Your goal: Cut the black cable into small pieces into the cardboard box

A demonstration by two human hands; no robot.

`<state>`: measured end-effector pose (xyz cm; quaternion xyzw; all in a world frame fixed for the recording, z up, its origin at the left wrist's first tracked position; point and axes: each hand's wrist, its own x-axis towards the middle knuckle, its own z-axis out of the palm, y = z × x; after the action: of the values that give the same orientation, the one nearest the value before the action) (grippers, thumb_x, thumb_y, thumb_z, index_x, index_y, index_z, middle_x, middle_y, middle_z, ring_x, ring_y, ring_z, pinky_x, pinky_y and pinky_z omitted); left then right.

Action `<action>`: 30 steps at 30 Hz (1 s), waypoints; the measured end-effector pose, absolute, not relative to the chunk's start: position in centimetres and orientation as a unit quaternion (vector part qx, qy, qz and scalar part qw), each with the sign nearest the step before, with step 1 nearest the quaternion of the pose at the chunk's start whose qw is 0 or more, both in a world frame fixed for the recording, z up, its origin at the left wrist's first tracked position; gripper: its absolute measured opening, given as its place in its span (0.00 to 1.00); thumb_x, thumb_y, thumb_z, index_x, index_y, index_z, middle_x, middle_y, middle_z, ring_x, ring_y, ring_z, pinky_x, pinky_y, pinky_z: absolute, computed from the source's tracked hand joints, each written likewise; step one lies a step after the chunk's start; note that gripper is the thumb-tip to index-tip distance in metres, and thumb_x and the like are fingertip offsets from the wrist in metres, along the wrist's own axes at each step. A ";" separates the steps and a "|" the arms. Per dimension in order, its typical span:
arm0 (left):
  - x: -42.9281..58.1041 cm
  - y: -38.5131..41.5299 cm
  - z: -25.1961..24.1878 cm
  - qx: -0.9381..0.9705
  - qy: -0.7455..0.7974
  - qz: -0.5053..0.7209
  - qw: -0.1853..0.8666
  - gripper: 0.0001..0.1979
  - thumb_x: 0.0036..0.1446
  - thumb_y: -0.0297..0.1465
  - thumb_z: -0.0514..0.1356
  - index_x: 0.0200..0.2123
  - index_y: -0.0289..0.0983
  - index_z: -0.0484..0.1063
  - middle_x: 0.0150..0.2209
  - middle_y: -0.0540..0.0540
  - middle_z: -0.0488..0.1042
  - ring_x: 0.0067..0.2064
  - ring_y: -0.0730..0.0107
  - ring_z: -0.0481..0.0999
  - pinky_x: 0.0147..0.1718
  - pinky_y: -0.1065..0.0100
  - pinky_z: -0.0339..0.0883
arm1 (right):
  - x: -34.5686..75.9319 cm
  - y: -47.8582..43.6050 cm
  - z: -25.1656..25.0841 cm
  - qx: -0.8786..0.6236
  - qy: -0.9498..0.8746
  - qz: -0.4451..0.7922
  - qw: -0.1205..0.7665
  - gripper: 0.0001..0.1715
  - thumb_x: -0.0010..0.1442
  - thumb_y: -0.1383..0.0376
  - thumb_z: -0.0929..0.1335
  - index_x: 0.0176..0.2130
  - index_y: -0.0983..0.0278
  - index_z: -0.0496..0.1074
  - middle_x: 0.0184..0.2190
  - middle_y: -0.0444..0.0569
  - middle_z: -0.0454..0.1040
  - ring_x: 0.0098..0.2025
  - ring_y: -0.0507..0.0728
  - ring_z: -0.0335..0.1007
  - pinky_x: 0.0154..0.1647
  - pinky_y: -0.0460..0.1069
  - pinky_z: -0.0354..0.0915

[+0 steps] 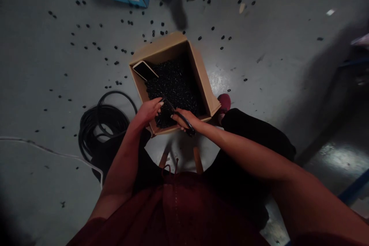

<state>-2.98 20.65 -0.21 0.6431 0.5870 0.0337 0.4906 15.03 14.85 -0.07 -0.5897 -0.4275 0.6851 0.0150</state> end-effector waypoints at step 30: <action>-2.3 21.7 2.4 0.618 0.611 0.064 0.491 0.21 0.60 0.29 0.51 0.55 0.31 0.70 0.40 0.44 0.79 0.32 0.72 0.74 0.38 0.70 0.68 | 16.9 17.3 1.6 -0.554 -0.626 0.547 0.038 0.24 0.62 0.53 0.66 0.52 0.64 0.63 0.45 0.55 0.74 0.45 0.61 0.71 0.44 0.51 0.63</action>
<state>-2.32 21.71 2.42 0.6178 0.6111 0.0635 0.4908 16.88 17.34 1.65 -0.5545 -0.6262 0.5468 0.0377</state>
